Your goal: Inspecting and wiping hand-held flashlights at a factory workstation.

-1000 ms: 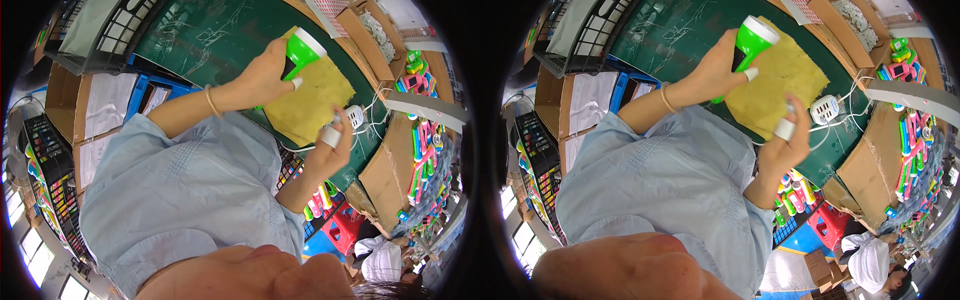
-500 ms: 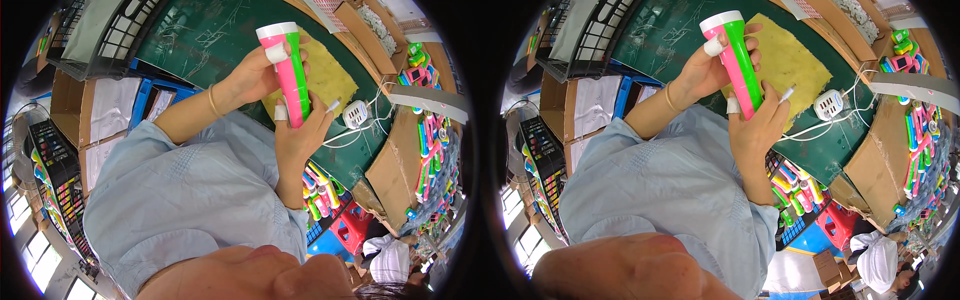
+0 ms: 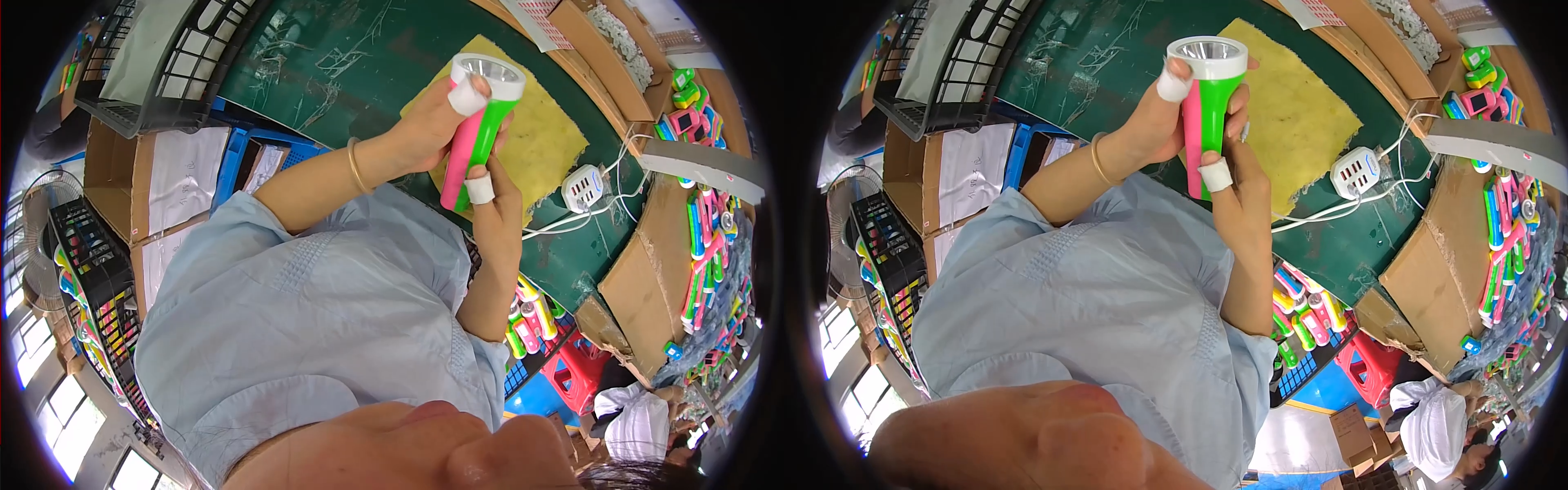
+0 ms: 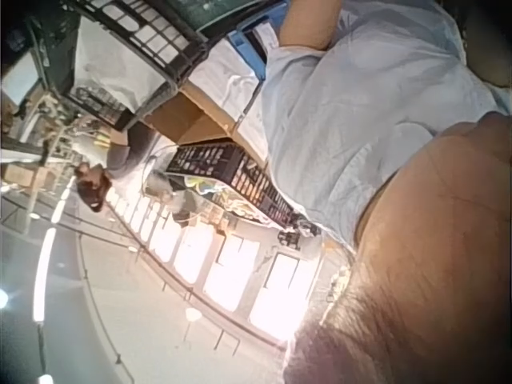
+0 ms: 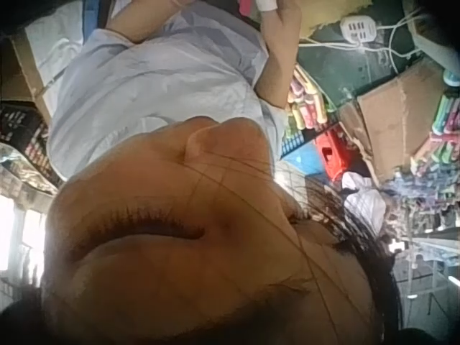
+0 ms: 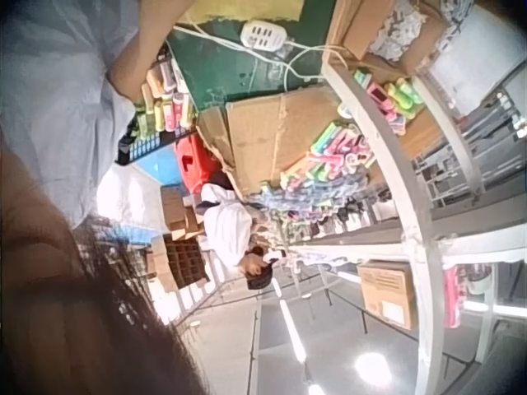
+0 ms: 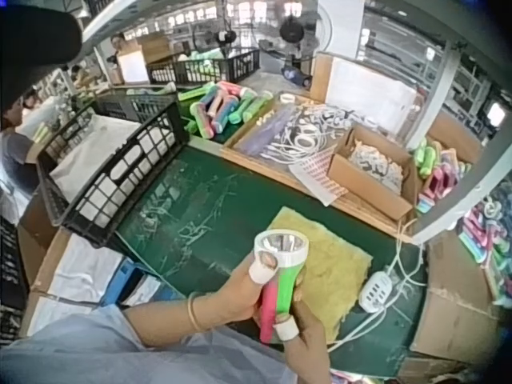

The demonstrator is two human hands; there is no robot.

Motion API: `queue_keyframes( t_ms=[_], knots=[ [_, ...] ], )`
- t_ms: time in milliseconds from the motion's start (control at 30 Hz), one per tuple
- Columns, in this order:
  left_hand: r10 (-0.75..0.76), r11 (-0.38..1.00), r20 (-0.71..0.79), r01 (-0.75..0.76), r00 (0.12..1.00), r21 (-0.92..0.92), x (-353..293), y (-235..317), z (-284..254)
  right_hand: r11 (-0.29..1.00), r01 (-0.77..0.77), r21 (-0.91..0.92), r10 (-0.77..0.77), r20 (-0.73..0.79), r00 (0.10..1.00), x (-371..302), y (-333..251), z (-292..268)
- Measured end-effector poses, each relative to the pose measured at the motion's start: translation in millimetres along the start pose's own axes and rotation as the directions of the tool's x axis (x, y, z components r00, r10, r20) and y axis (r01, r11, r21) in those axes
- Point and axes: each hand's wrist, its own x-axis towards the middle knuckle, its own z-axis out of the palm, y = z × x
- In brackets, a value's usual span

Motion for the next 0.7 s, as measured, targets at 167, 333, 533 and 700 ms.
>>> queue_keyframes(
  t_ms=[167, 333, 533, 700],
  knots=[
    [-0.105, 0.994, -0.145, 0.104, 0.984, -0.014, 4.9, 6.5, 11.9, 0.967, -0.039, 0.251, 0.029, 0.042, 0.999, 9.8, 2.7, -2.3],
    [0.121, 0.972, -0.193, -0.076, 0.974, 0.224, 19.5, -3.2, 1.8, 0.972, -0.046, 0.232, 0.036, 0.045, 0.998, 25.1, 6.1, 3.1],
    [-0.171, 0.974, 0.026, 0.165, 0.985, 0.155, 42.0, 10.6, 5.0, 0.495, -0.183, 0.849, 0.229, 0.075, 0.971, 8.1, 26.1, -33.5],
    [0.829, 0.008, 0.017, -0.042, 0.558, 0.999, 163.5, 63.6, -172.1, 0.914, 0.384, -0.131, -0.293, -0.869, 0.4, -8.8, -0.2, -126.0]
  ],
)
